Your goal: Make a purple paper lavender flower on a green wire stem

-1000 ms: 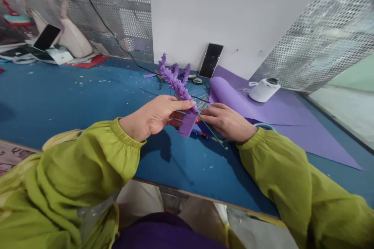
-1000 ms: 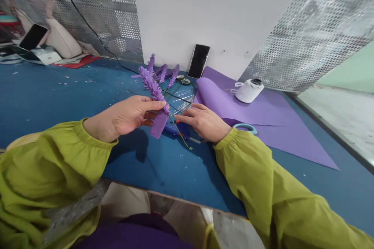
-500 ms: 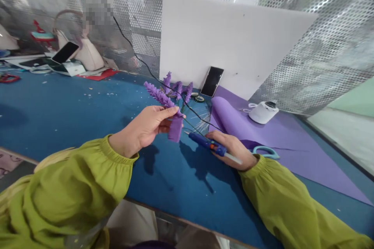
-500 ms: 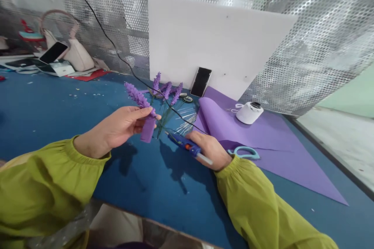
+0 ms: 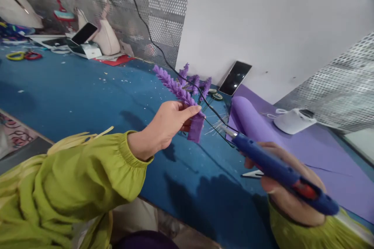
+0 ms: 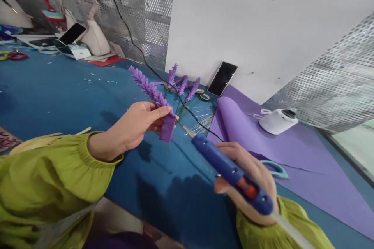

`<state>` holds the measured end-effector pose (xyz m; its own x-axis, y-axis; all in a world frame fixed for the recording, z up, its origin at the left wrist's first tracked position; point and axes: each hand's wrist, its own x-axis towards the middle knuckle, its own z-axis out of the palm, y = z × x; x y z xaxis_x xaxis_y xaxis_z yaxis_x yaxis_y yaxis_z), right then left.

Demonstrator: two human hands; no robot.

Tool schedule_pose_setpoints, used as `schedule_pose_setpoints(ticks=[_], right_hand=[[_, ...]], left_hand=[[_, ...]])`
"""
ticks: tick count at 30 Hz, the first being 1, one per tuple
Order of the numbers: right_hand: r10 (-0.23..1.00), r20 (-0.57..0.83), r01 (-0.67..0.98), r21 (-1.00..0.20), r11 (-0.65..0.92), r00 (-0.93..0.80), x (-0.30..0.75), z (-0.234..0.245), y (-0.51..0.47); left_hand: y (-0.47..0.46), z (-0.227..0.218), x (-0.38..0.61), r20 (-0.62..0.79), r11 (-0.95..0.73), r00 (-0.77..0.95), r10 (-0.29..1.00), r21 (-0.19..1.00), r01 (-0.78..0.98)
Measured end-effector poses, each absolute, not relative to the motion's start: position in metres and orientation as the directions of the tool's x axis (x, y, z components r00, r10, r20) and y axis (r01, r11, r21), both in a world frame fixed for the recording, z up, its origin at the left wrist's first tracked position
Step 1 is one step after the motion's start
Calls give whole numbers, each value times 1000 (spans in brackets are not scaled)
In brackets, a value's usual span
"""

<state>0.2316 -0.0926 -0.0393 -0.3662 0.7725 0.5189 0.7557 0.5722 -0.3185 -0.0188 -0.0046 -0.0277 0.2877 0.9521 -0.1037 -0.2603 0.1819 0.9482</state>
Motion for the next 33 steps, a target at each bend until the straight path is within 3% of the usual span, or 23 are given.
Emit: schedule_pose_setpoints(ticks=[18,27,33], right_hand=[[767,512,801,-225,554,-386,215,-40,-100],[754,503,830,-116,545,-424,217,-42,-101],[745,498,816,-121,566,-443,214,-39,-101]], left_hand=[[-14,-33,-14,-63,111,324,944,985,-130],[-14,-31,-14,-61,99,335,940,990,-99],[-14,-31,-14,-66,103,318,946,990,-101]])
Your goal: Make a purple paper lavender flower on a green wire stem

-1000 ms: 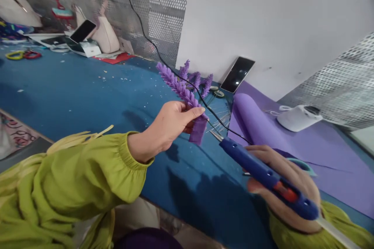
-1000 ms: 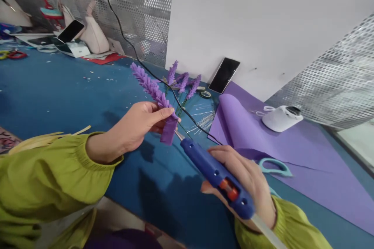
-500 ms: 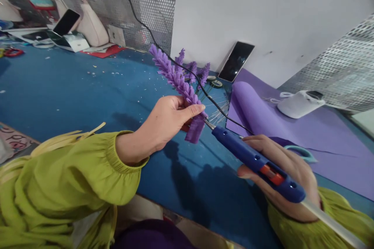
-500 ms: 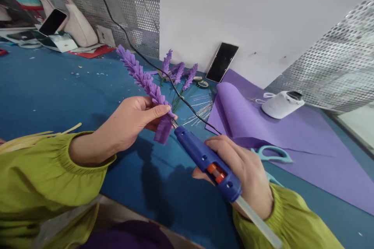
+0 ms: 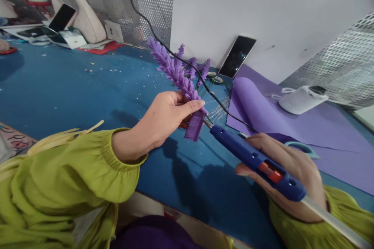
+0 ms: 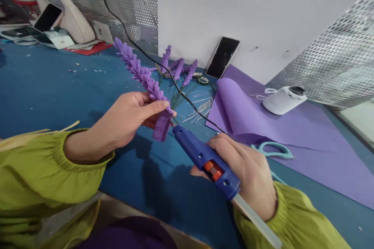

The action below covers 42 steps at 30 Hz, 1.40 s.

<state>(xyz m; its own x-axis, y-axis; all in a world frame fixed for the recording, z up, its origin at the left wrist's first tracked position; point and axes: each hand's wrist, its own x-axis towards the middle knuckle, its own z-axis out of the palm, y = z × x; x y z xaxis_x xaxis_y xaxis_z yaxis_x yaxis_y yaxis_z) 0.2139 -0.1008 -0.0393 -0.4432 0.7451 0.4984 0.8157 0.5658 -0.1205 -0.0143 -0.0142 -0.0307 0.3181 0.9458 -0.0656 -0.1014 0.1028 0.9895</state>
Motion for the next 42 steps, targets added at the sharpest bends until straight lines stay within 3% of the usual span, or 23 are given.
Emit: schedule_pose_setpoints(ticks=[4,13,27,33,42], right_hand=[[755,476,800,-159,578,-451,211,-36,-103],[732,519,836,-58,545,-442,211,-36,-103],[759,494,849,-76,523,-423,210,-34,-106],[794,423,829,-156,538,-436,207,-34,-110],[752,502,856,-40,515,-428,207,-32,-109]], left_hand=[[-14,-31,-15,-63,112,333,941,985,-132],[-14,-31,-14,-68,118,345,936,985,-125],[-14,-32,-15,-55,92,337,940,991,-96],[-13,-32,-16,-48,98,343,938,986,-131],[-13,-34,-16,-29,83,358,933,987,-136]])
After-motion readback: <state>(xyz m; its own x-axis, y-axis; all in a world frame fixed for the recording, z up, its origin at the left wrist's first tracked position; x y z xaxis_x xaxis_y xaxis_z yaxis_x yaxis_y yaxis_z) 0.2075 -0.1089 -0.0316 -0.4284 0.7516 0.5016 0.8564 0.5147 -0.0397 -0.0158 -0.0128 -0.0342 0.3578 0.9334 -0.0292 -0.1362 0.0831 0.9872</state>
